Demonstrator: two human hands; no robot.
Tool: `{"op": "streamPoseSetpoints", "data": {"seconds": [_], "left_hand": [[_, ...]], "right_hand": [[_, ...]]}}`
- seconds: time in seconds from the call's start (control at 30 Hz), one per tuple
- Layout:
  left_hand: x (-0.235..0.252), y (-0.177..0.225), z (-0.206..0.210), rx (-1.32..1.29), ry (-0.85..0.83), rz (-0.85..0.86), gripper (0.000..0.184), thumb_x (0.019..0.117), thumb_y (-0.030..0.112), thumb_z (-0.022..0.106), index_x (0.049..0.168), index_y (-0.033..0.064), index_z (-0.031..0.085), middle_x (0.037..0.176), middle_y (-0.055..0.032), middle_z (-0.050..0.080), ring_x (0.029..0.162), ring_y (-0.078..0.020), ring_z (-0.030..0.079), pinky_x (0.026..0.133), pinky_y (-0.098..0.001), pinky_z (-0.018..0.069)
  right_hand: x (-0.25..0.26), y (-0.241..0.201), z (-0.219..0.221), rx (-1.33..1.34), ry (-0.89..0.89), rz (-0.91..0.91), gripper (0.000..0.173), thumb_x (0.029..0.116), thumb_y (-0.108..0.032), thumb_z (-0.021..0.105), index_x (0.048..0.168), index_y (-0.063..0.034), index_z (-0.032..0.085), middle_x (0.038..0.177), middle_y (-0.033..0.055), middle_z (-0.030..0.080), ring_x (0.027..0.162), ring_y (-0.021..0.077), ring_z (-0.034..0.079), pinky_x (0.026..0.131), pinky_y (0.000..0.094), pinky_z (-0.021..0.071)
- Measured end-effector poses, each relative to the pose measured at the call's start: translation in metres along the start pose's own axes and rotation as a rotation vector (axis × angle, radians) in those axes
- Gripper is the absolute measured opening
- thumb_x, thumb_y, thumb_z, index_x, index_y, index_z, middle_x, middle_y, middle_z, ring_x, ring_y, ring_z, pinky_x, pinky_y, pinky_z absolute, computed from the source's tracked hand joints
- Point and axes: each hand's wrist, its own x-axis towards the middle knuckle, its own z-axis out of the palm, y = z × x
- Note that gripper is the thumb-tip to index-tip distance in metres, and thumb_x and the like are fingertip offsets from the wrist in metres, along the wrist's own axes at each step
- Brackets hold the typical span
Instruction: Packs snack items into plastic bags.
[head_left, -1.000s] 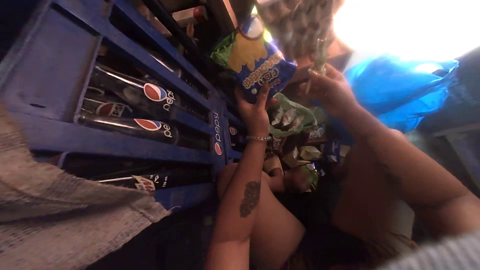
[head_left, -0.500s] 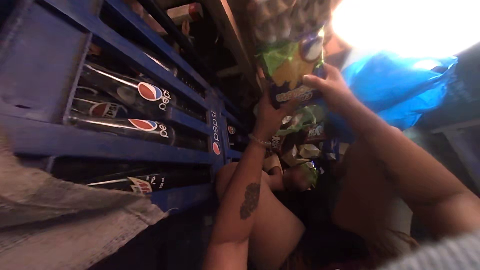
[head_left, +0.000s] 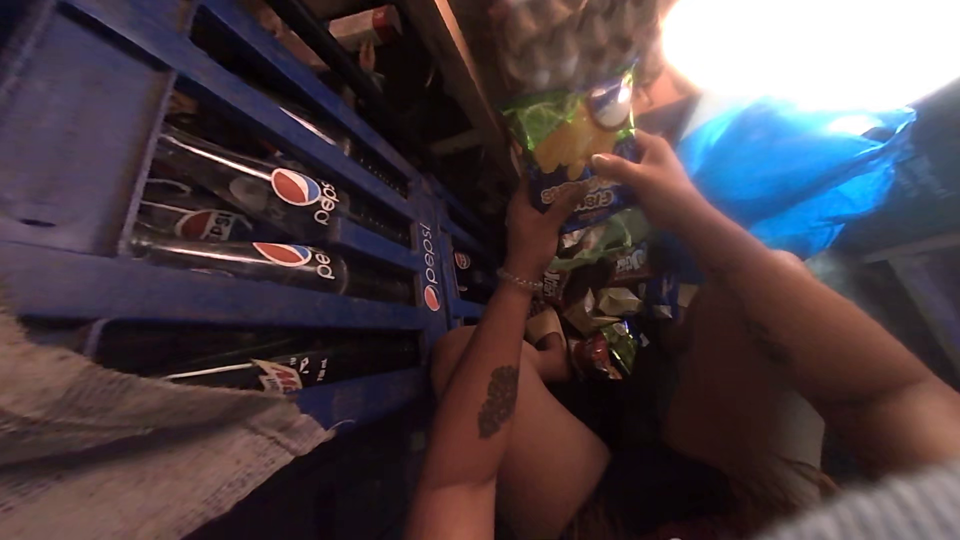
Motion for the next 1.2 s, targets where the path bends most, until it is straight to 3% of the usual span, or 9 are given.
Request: {"op": "streamPoseSetpoints", "data": {"seconds": [0.83, 1.03, 1.2], "left_hand": [[0.002, -0.0003, -0.0024, 0.02, 0.026, -0.009, 0.041, 0.0934, 0.012, 0.073, 0.128, -0.003, 0.056, 0.109, -0.0044, 0.069, 0.099, -0.0063, 0.069, 0.091, -0.0274, 0.059], [0.0045, -0.0026, -0.0059, 0.017, -0.058, -0.086, 0.07, 0.0814, 0.012, 0.085, 0.139, -0.0009, 0.048, 0.12, -0.0098, 0.067, 0.108, -0.0122, 0.068, 0.095, -0.0314, 0.0586], [0.0034, -0.0023, -0.0034, -0.011, -0.059, -0.093, 0.062, 0.0843, 0.007, 0.082, 0.137, -0.0019, 0.05, 0.116, -0.01, 0.068, 0.105, -0.0129, 0.069, 0.094, -0.032, 0.0596]], "right_hand": [[-0.0001, 0.0008, -0.0011, -0.075, -0.01, 0.042, 0.023, 0.0958, -0.021, 0.069, 0.113, -0.0078, 0.06, 0.091, -0.0021, 0.068, 0.082, 0.0046, 0.068, 0.078, 0.0249, 0.0594], [0.0016, 0.0028, -0.0017, -0.044, 0.022, 0.069, 0.023, 0.0965, -0.021, 0.07, 0.112, -0.0057, 0.063, 0.092, 0.0012, 0.071, 0.082, 0.008, 0.07, 0.077, 0.0274, 0.0606], [0.0014, 0.003, -0.0011, -0.04, 0.031, 0.122, 0.024, 0.0981, -0.023, 0.069, 0.112, -0.0048, 0.063, 0.09, 0.0026, 0.071, 0.08, 0.0089, 0.07, 0.075, 0.0277, 0.0609]]}}
